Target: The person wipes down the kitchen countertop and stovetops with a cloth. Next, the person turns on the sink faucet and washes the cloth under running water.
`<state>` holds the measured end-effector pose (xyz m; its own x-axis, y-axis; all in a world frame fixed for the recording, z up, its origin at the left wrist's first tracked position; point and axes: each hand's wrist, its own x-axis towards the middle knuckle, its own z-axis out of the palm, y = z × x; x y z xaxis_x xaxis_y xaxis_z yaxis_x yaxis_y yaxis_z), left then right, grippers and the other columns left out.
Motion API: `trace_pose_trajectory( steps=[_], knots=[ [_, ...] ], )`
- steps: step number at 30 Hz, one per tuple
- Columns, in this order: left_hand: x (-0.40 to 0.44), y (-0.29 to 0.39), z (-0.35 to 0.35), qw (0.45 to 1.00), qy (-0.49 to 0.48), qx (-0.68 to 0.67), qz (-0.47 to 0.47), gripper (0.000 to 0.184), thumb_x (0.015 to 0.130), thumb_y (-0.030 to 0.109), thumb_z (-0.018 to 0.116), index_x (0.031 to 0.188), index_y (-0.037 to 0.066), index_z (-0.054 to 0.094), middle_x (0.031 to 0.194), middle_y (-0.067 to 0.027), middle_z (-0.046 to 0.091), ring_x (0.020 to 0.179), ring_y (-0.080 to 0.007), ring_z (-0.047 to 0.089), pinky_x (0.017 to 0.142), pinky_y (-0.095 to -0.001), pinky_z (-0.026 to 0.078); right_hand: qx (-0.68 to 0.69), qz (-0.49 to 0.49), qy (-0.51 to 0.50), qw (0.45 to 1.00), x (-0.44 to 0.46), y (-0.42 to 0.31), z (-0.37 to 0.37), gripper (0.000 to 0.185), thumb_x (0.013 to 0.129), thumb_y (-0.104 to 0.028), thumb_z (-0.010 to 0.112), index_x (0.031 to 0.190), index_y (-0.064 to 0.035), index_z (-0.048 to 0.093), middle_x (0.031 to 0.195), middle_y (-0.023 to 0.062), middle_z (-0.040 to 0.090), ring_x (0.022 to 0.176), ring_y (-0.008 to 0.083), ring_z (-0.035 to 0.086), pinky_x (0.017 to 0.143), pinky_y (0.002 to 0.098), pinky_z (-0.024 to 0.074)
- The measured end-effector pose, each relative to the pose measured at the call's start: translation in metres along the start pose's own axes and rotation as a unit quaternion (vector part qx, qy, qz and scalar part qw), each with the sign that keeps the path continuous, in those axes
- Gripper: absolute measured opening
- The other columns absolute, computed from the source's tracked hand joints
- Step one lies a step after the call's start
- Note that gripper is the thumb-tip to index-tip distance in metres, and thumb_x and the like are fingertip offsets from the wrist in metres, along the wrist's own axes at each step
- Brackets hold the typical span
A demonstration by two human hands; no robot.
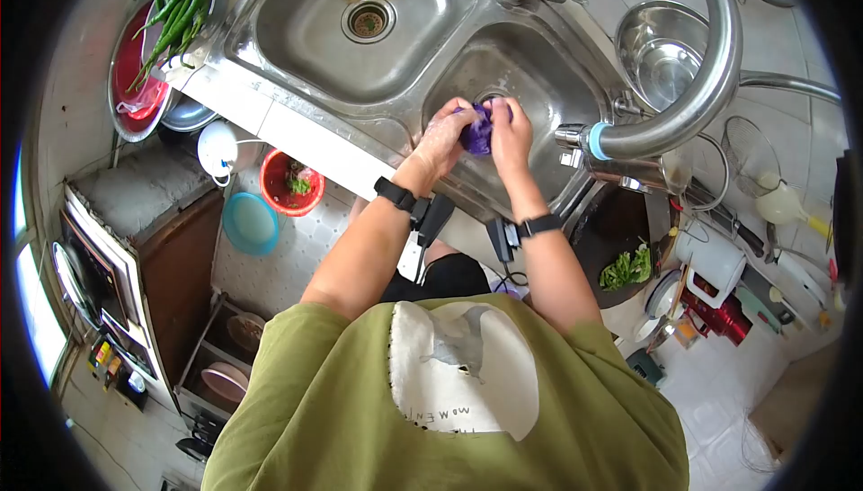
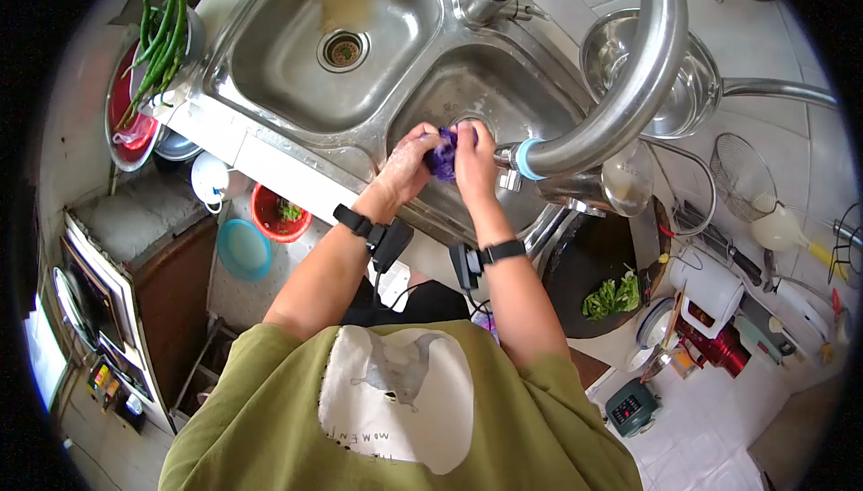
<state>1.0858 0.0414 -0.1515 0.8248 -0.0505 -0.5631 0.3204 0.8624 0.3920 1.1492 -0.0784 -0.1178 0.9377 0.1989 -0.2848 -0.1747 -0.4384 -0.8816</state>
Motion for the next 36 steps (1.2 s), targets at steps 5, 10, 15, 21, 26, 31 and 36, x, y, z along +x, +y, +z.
trace_pose_trajectory(
  steps=[5,10,15,21,26,31,36],
  knots=[
    [-0.011,0.013,0.024,0.997,0.004,-0.063,0.036,0.058,0.073,-0.016,0.049,0.122,0.011,0.061,0.117,-0.0068,0.063,0.107,-0.0208,0.059,0.096,-0.0349,0.049,0.326,0.321,-0.089,0.885,-0.026,-0.005,-0.016,0.055,0.104,-0.042,0.059,0.147,-0.0076,0.053,0.134,0.0037,0.063,0.118,0.0164,0.061,0.102,0.0331,0.0466],
    [-0.017,0.023,0.024,0.999,0.028,-0.009,-0.016,0.052,0.085,-0.001,0.055,0.135,0.015,0.06,0.122,-0.0074,0.061,0.111,-0.0227,0.058,0.099,-0.0379,0.051,0.111,0.116,0.046,0.986,0.015,0.01,0.004,0.031,0.104,-0.033,0.061,0.116,-0.005,0.065,0.102,0.0095,0.071,0.088,0.0189,0.067,0.08,0.0355,0.0534],
    [0.019,-0.029,-0.029,0.994,-0.047,-0.083,-0.046,0.034,0.104,0.042,0.057,0.124,0.015,0.063,0.102,-0.004,0.067,0.09,-0.0204,0.067,0.084,-0.0419,0.058,-0.128,-0.094,0.044,0.986,-0.047,-0.042,0.035,0.04,0.095,-0.043,0.069,0.093,-0.0031,0.068,0.083,0.0214,0.071,0.078,0.0418,0.07,0.073,0.0473,0.054],
    [0.009,-0.009,0.006,0.991,0.112,-0.03,-0.065,0.027,0.108,0.03,0.049,0.113,0.009,0.065,0.101,-0.0082,0.07,0.087,-0.0205,0.068,0.08,-0.0379,0.057,-0.251,-0.044,0.033,0.966,0.007,-0.015,0.024,0.045,0.098,-0.043,0.06,0.08,-0.0028,0.071,0.075,0.0243,0.068,0.072,0.0455,0.067,0.065,0.0523,0.0507],
    [0.013,-0.015,-0.01,0.992,0.104,0.066,0.031,0.026,0.109,0.024,0.05,0.113,0.005,0.067,0.1,-0.0072,0.069,0.086,-0.0176,0.065,0.077,-0.0354,0.055,-0.191,-0.083,0.056,0.976,-0.049,-0.034,0.039,0.04,0.099,-0.039,0.06,0.088,-0.0026,0.074,0.077,0.0247,0.069,0.075,0.0458,0.068,0.068,0.0507,0.0524],
    [0.016,-0.012,-0.002,0.993,0.105,0.005,-0.055,0.028,0.108,0.025,0.045,0.11,0.009,0.068,0.1,-0.0056,0.069,0.088,-0.0183,0.067,0.082,-0.0369,0.055,-0.309,-0.061,0.009,0.949,0.015,-0.01,0.019,0.041,0.099,-0.038,0.058,0.089,-0.0017,0.074,0.079,0.0266,0.069,0.078,0.0487,0.068,0.075,0.0566,0.0521],
    [-0.004,-0.001,0.011,0.995,0.087,0.007,-0.042,0.021,0.108,0.027,0.052,0.12,0.012,0.061,0.108,-0.0049,0.065,0.095,-0.02,0.065,0.087,-0.041,0.056,-0.11,-0.022,0.183,0.977,0.022,0.019,-0.002,0.041,0.104,-0.041,0.058,0.108,-0.0012,0.07,0.093,0.0177,0.073,0.084,0.0335,0.068,0.08,0.0451,0.0526]
  ],
)
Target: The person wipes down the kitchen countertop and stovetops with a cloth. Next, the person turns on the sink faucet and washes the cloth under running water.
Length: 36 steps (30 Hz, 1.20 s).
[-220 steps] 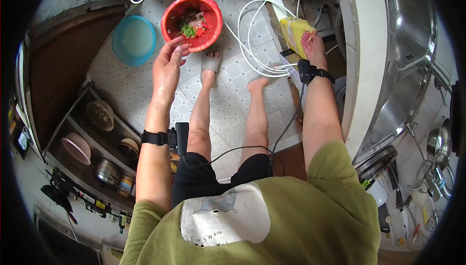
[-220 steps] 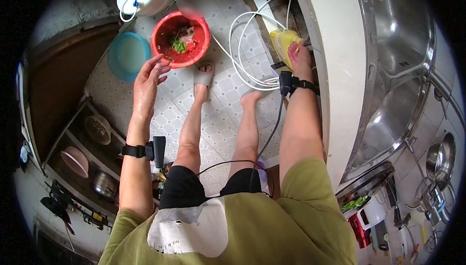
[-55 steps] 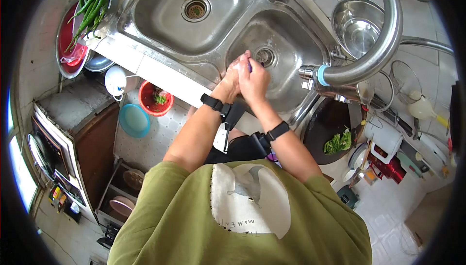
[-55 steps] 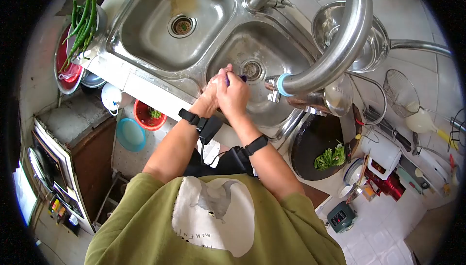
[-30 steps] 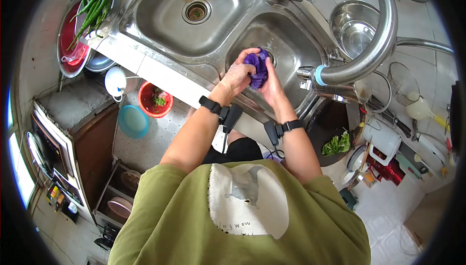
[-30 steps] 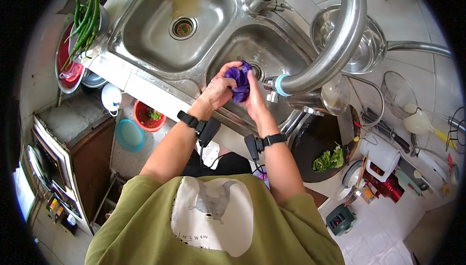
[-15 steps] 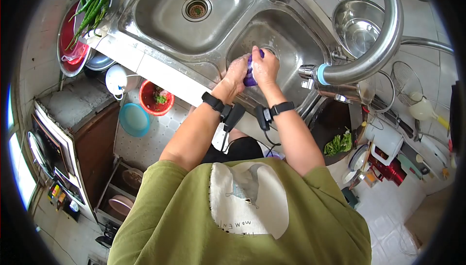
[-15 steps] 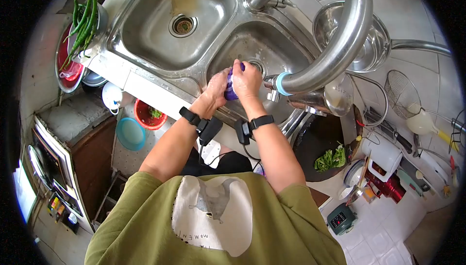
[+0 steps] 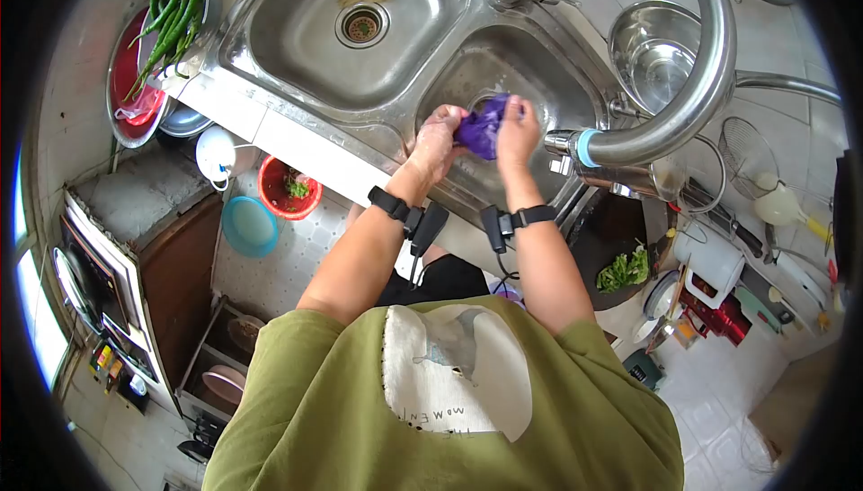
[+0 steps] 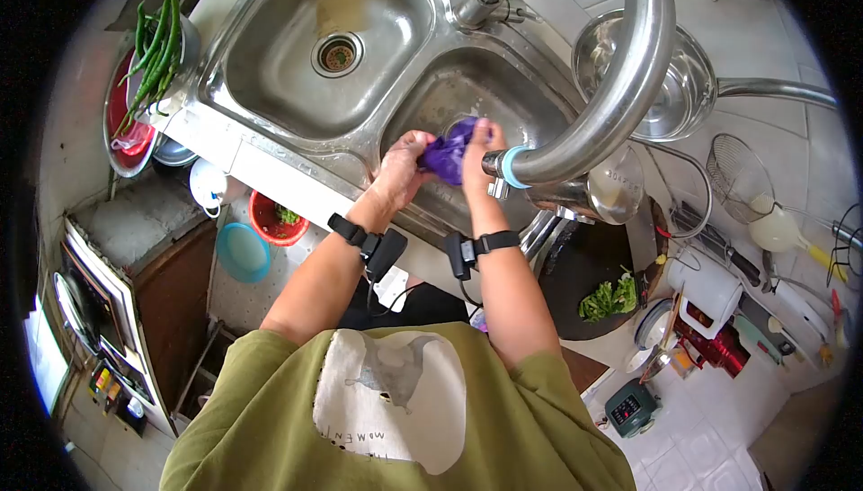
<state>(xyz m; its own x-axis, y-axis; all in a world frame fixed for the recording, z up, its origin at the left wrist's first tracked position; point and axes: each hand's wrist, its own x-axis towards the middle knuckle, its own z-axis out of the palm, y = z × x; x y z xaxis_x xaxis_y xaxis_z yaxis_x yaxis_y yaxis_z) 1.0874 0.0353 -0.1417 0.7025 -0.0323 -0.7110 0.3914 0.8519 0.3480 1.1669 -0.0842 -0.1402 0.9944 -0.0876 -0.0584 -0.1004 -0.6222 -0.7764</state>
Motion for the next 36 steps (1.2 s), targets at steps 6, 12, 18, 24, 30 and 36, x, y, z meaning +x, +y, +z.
trace_pose_trajectory(
  steps=[6,12,18,24,30,36],
  knots=[
    [0.009,-0.004,0.002,0.989,-0.026,-0.118,-0.085,0.033,0.108,0.034,0.054,0.134,0.014,0.058,0.11,-0.0051,0.065,0.099,-0.0231,0.065,0.09,-0.0421,0.058,0.133,0.046,-0.17,0.975,-0.048,-0.025,0.004,0.039,0.101,-0.042,0.064,0.092,-0.0042,0.063,0.082,0.0094,0.067,0.077,0.0206,0.063,0.072,0.0387,0.0509],
    [0.012,-0.011,-0.002,0.999,0.019,-0.046,0.011,0.017,0.105,0.027,0.056,0.107,0.011,0.062,0.099,-0.005,0.068,0.088,-0.0183,0.067,0.074,-0.0393,0.056,-0.111,-0.07,-0.1,0.986,-0.026,-0.042,0.013,0.043,0.101,-0.039,0.058,0.076,-0.0044,0.066,0.071,0.0226,0.067,0.067,0.047,0.064,0.06,0.0545,0.0479],
    [0.025,-0.018,-0.02,0.989,-0.058,-0.113,0.079,0.021,0.105,0.028,0.054,0.098,0.011,0.065,0.086,-0.0057,0.067,0.076,-0.0197,0.065,0.069,-0.0378,0.054,-0.072,-0.141,-0.111,0.981,-0.067,-0.056,0.011,0.039,0.099,-0.033,0.06,0.073,-0.0054,0.066,0.063,0.021,0.063,0.061,0.0466,0.063,0.056,0.0544,0.0473],
    [0.023,-0.012,-0.008,0.997,0.053,-0.043,-0.042,0.023,0.102,0.018,0.047,0.098,0.007,0.066,0.089,-0.0076,0.07,0.077,-0.0263,0.071,0.067,-0.0422,0.057,-0.141,-0.124,-0.098,0.977,-0.009,-0.035,0.027,0.038,0.098,-0.032,0.057,0.076,-0.0039,0.069,0.07,0.0238,0.066,0.066,0.0469,0.065,0.06,0.0549,0.0491],
    [0.016,-0.014,-0.018,0.939,0.025,0.32,0.123,0.031,0.106,0.026,0.041,0.101,0.008,0.065,0.09,-0.0082,0.067,0.084,-0.023,0.068,0.071,-0.0438,0.055,-0.08,-0.139,-0.118,0.98,-0.061,-0.045,0.01,0.031,0.097,-0.031,0.061,0.082,-0.0049,0.072,0.07,0.0227,0.066,0.064,0.0458,0.065,0.06,0.0529,0.0509],
    [0.014,-0.01,-0.003,0.998,0.014,-0.045,-0.029,0.026,0.107,0.022,0.043,0.112,0.009,0.065,0.1,-0.0055,0.068,0.088,-0.0203,0.067,0.082,-0.0384,0.057,-0.048,-0.038,-0.144,0.988,-0.003,-0.013,0.019,0.035,0.102,-0.036,0.059,0.096,-0.0029,0.07,0.085,0.0221,0.07,0.08,0.0396,0.068,0.076,0.0464,0.0526]
  ],
)
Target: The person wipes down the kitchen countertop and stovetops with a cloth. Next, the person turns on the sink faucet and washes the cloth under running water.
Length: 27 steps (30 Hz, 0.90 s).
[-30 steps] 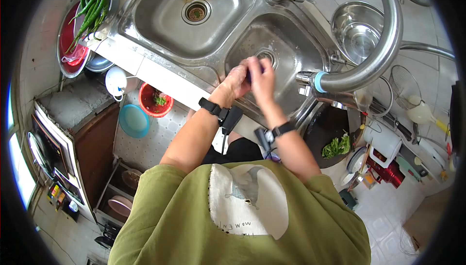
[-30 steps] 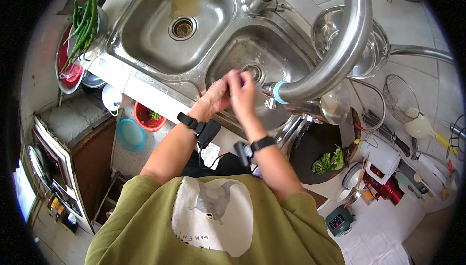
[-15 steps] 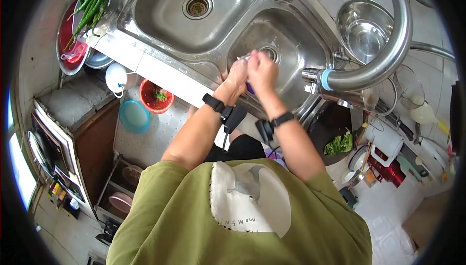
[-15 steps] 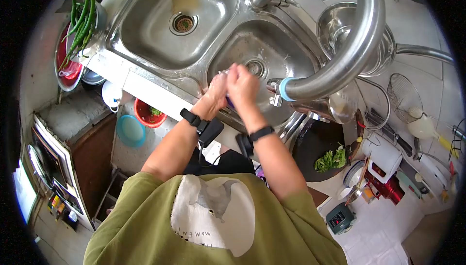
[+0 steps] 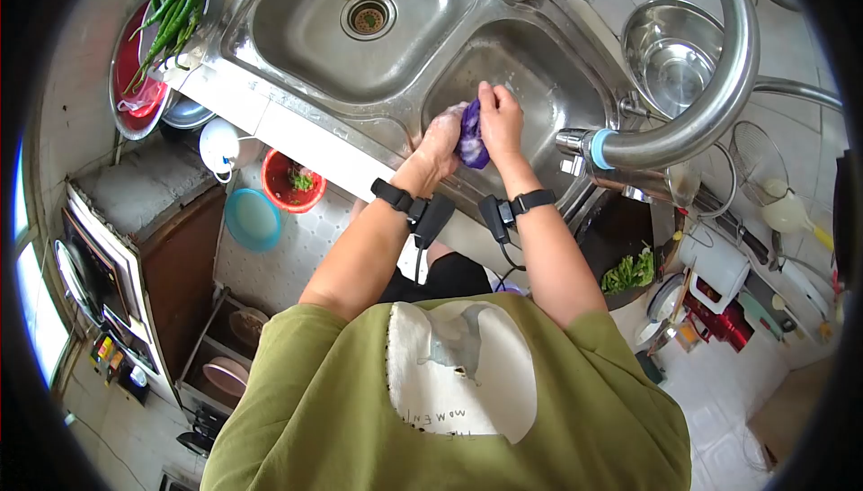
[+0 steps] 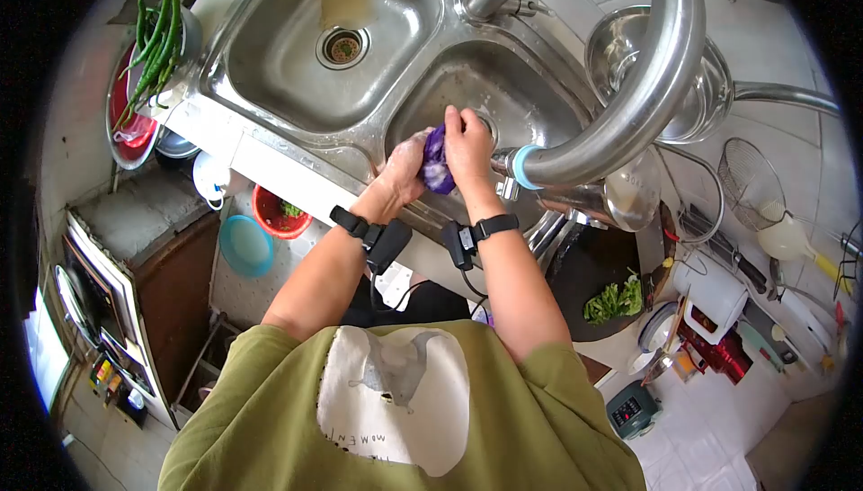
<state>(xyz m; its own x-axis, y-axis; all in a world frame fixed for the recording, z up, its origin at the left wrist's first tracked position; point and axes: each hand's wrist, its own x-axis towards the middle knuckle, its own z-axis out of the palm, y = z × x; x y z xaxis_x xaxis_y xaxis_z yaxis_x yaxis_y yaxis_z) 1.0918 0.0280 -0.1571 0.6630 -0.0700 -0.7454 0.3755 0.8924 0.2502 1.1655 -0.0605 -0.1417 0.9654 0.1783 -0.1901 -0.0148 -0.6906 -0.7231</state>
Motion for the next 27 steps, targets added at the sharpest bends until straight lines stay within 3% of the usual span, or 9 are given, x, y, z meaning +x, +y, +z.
trace_pose_trajectory(
  steps=[2,5,7,9,11,18,21,25,27],
  knots=[
    [-0.006,0.006,0.007,0.996,-0.002,-0.072,0.05,0.02,0.107,0.02,0.049,0.117,0.009,0.062,0.105,-0.0042,0.065,0.096,-0.0187,0.065,0.085,-0.0384,0.057,0.222,-0.002,0.006,0.975,-0.007,0.009,-0.004,0.029,0.104,-0.036,0.061,0.107,-0.0079,0.069,0.093,0.0146,0.072,0.086,0.027,0.069,0.079,0.0389,0.0525],
    [-0.015,0.015,0.016,0.995,0.036,-0.076,0.046,0.017,0.108,0.022,0.051,0.119,0.01,0.058,0.114,-0.0044,0.061,0.099,-0.0188,0.061,0.084,-0.0385,0.056,0.133,-0.032,-0.088,0.987,-0.047,-0.014,-0.03,0.03,0.104,-0.036,0.062,0.106,-0.0073,0.068,0.088,0.0111,0.067,0.085,0.0189,0.065,0.082,0.034,0.0523],
    [-0.005,0.009,0.004,0.991,0.03,-0.114,0.058,0.017,0.106,0.023,0.057,0.117,0.011,0.062,0.097,-0.0057,0.062,0.083,-0.0208,0.059,0.078,-0.0386,0.055,0.024,-0.11,-0.093,0.989,-0.077,-0.055,-0.032,0.026,0.101,-0.034,0.066,0.101,-0.0084,0.067,0.085,0.013,0.067,0.078,0.0256,0.066,0.075,0.0355,0.053],
    [0.026,-0.016,-0.041,0.973,-0.134,-0.188,-0.015,0.02,0.107,0.026,0.054,0.106,0.011,0.067,0.089,-0.0068,0.064,0.077,-0.0219,0.061,0.075,-0.0392,0.055,-0.019,-0.145,-0.033,0.989,-0.061,-0.049,-0.018,0.03,0.1,-0.038,0.063,0.096,-0.0087,0.068,0.081,0.0184,0.068,0.074,0.0371,0.067,0.07,0.042,0.0529],
    [-0.02,0.015,0.023,0.995,0.089,-0.027,-0.047,0.026,0.108,0.03,0.052,0.097,0.012,0.068,0.09,-0.0072,0.067,0.075,-0.022,0.063,0.072,-0.0405,0.055,-0.148,-0.062,-0.046,0.986,-0.019,-0.033,-0.008,0.038,0.102,-0.042,0.056,0.091,-0.0086,0.07,0.083,0.0226,0.07,0.078,0.0447,0.067,0.069,0.0482,0.052],
    [0.01,0.004,-0.014,0.998,0.043,0.039,-0.018,0.028,0.108,0.035,0.053,0.104,0.012,0.068,0.084,-0.0033,0.063,0.073,-0.0169,0.061,0.063,-0.0348,0.051,-0.045,-0.137,-0.015,0.989,-0.075,-0.037,-0.009,0.034,0.101,-0.036,0.057,0.09,-0.008,0.071,0.074,0.0216,0.069,0.072,0.0447,0.068,0.062,0.0503,0.0518],
    [-0.005,-0.001,0.005,0.999,0.018,-0.026,-0.025,0.03,0.109,0.037,0.052,0.096,0.013,0.065,0.082,-0.0004,0.064,0.072,-0.0168,0.063,0.071,-0.0333,0.054,-0.079,-0.051,0.0,0.996,-0.036,-0.02,-0.012,0.034,0.101,-0.035,0.056,0.088,-0.0073,0.072,0.076,0.0232,0.069,0.075,0.0467,0.068,0.068,0.0557,0.0521],
    [-0.003,0.004,-0.004,0.998,-0.024,-0.057,0.001,0.031,0.111,0.035,0.047,0.116,0.01,0.064,0.095,-0.0036,0.068,0.086,-0.0171,0.068,0.082,-0.0359,0.056,-0.124,-0.042,-0.012,0.991,-0.009,-0.015,-0.013,0.037,0.102,-0.035,0.055,0.097,-0.0028,0.073,0.084,0.0275,0.069,0.085,0.0507,0.066,0.078,0.0543,0.0528],
    [-0.002,0.005,-0.004,0.998,-0.045,-0.045,0.019,0.035,0.111,0.037,0.045,0.128,0.01,0.06,0.108,-0.0058,0.067,0.1,-0.0199,0.067,0.09,-0.0411,0.056,0.038,0.029,0.055,0.997,-0.008,-0.017,-0.022,0.043,0.107,-0.04,0.051,0.097,-0.0008,0.067,0.096,0.0238,0.072,0.089,0.0372,0.069,0.082,0.0463,0.0515]
  ],
)
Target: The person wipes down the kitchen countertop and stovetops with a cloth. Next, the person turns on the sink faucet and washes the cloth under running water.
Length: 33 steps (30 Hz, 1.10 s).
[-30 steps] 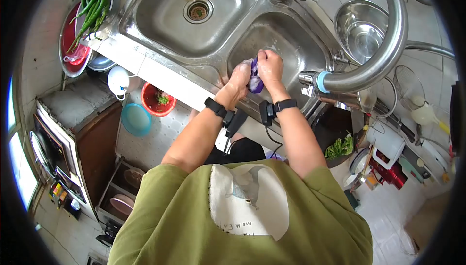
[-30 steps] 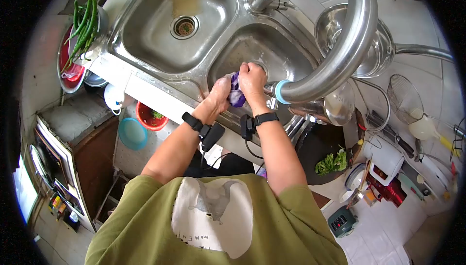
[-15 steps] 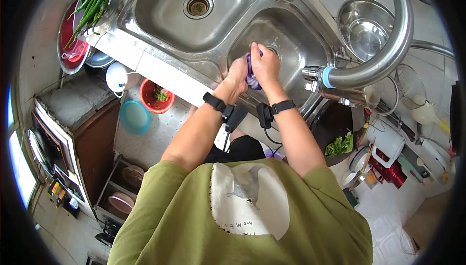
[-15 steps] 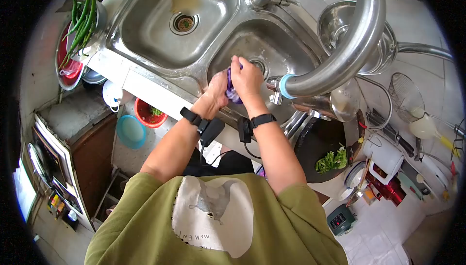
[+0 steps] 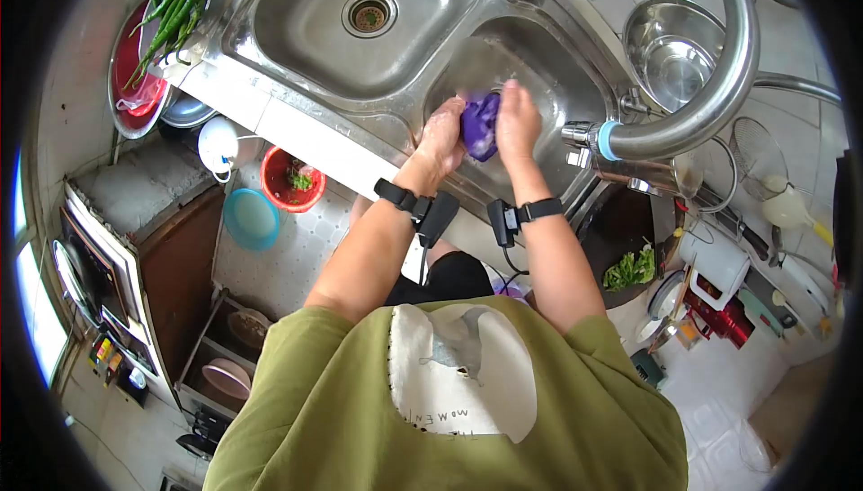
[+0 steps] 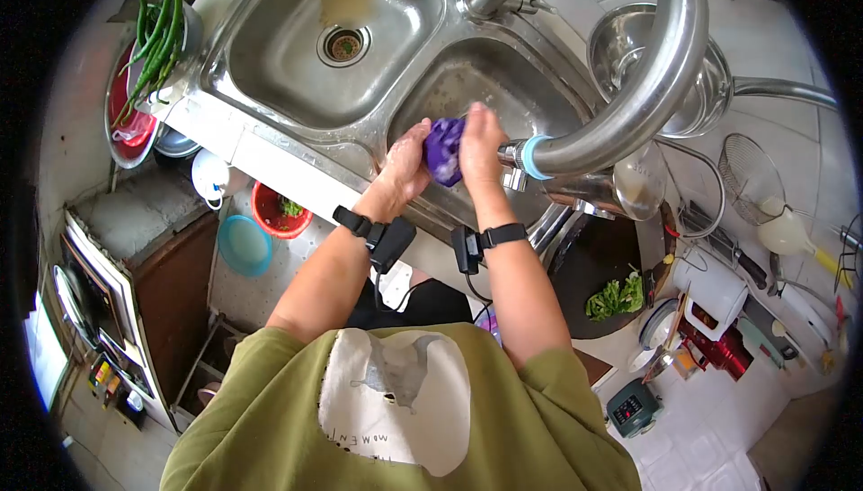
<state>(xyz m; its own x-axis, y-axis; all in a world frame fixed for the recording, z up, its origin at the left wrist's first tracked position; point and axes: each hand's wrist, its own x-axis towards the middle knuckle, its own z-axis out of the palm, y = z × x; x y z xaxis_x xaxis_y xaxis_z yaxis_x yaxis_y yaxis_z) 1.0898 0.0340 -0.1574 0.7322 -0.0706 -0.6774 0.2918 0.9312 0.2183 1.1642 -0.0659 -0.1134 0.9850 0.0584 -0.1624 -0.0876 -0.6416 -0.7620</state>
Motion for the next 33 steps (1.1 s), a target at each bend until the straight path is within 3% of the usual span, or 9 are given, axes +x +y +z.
trace_pose_trajectory(
  steps=[3,6,8,12,14,20,26,30,33],
  knots=[
    [-0.03,0.019,0.036,0.99,0.077,0.06,-0.105,0.047,0.109,0.05,0.047,0.136,0.012,0.055,0.133,-0.014,0.058,0.121,-0.0278,0.059,0.098,-0.0566,0.053,0.111,-0.005,-0.032,0.993,0.013,0.016,-0.007,0.04,0.107,-0.04,0.054,0.101,-0.0023,0.064,0.091,0.0145,0.068,0.082,0.0233,0.063,0.079,0.0413,0.0504],
    [-0.012,0.007,0.014,0.988,-0.057,-0.075,-0.121,0.049,0.107,0.051,0.051,0.137,0.012,0.055,0.126,-0.0131,0.062,0.115,-0.0257,0.062,0.098,-0.0495,0.055,-0.068,-0.093,-0.103,0.988,-0.023,-0.005,-0.002,0.036,0.099,-0.039,0.064,0.084,-0.0062,0.062,0.082,0.0164,0.068,0.077,0.0348,0.066,0.07,0.0438,0.0507],
    [0.002,-0.003,-0.006,0.999,-0.03,-0.003,0.039,0.027,0.108,0.036,0.055,0.12,0.013,0.06,0.101,-0.0056,0.067,0.095,-0.0199,0.065,0.088,-0.0399,0.058,-0.026,-0.1,-0.123,0.987,-0.068,-0.03,0.001,0.038,0.096,-0.04,0.067,0.079,-0.0069,0.061,0.08,0.0183,0.067,0.076,0.0388,0.066,0.067,0.0467,0.0506],
    [0.003,-0.012,-0.007,0.998,0.017,0.046,0.025,0.023,0.109,0.026,0.041,0.114,0.012,0.059,0.095,-0.0028,0.065,0.079,-0.0184,0.063,0.065,-0.0354,0.056,-0.157,-0.162,-0.097,0.969,-0.043,-0.02,0.004,0.042,0.1,-0.04,0.06,0.074,-0.0074,0.067,0.073,0.0213,0.067,0.071,0.0425,0.068,0.066,0.0505,0.0509],
    [-0.01,0.0,0.009,0.996,0.034,0.074,-0.021,0.027,0.11,0.025,0.036,0.104,0.013,0.059,0.081,-0.0015,0.061,0.055,-0.0144,0.056,0.034,-0.0288,0.037,-0.197,-0.072,-0.038,0.977,0.005,-0.008,0.007,0.048,0.103,-0.043,0.05,0.078,-0.0086,0.073,0.071,0.0213,0.068,0.069,0.0435,0.068,0.063,0.0527,0.0518],
    [0.001,-0.001,0.006,0.997,0.062,-0.039,-0.011,0.02,0.105,0.021,0.049,0.093,0.01,0.06,0.08,-0.0031,0.06,0.071,-0.0192,0.061,0.066,-0.0364,0.055,-0.097,-0.141,-0.041,0.984,-0.057,-0.017,0.009,0.041,0.099,-0.04,0.059,0.076,-0.009,0.072,0.068,0.023,0.065,0.066,0.0446,0.066,0.06,0.053,0.0502],
    [0.008,-0.003,-0.009,0.995,-0.015,0.037,-0.092,0.02,0.104,0.026,0.05,0.097,0.013,0.063,0.073,-0.0022,0.064,0.055,-0.0193,0.061,0.05,-0.0333,0.051,-0.214,-0.085,-0.066,0.971,0.006,-0.008,0.011,0.039,0.097,-0.037,0.058,0.08,-0.0063,0.074,0.074,0.0225,0.069,0.071,0.0448,0.068,0.068,0.0521,0.0537],
    [0.008,-0.012,-0.012,0.998,-0.027,-0.06,-0.012,0.027,0.103,0.027,0.056,0.081,0.013,0.064,0.081,-0.0047,0.07,0.064,-0.0192,0.067,0.055,-0.0353,0.055,-0.06,-0.164,-0.033,0.984,-0.046,-0.018,0.014,0.033,0.096,-0.034,0.061,0.084,-0.0058,0.075,0.073,0.0229,0.068,0.071,0.0448,0.068,0.066,0.0525,0.0527],
    [0.002,-0.004,-0.002,0.995,0.026,0.072,-0.057,0.025,0.103,0.028,0.05,0.082,0.018,0.06,0.072,0.0002,0.06,0.061,-0.0152,0.06,0.045,-0.0336,0.044,-0.122,-0.119,-0.082,0.982,-0.009,-0.003,0.008,0.034,0.096,-0.034,0.06,0.083,-0.0064,0.075,0.074,0.0213,0.069,0.072,0.0448,0.068,0.066,0.0526,0.052]
  ],
)
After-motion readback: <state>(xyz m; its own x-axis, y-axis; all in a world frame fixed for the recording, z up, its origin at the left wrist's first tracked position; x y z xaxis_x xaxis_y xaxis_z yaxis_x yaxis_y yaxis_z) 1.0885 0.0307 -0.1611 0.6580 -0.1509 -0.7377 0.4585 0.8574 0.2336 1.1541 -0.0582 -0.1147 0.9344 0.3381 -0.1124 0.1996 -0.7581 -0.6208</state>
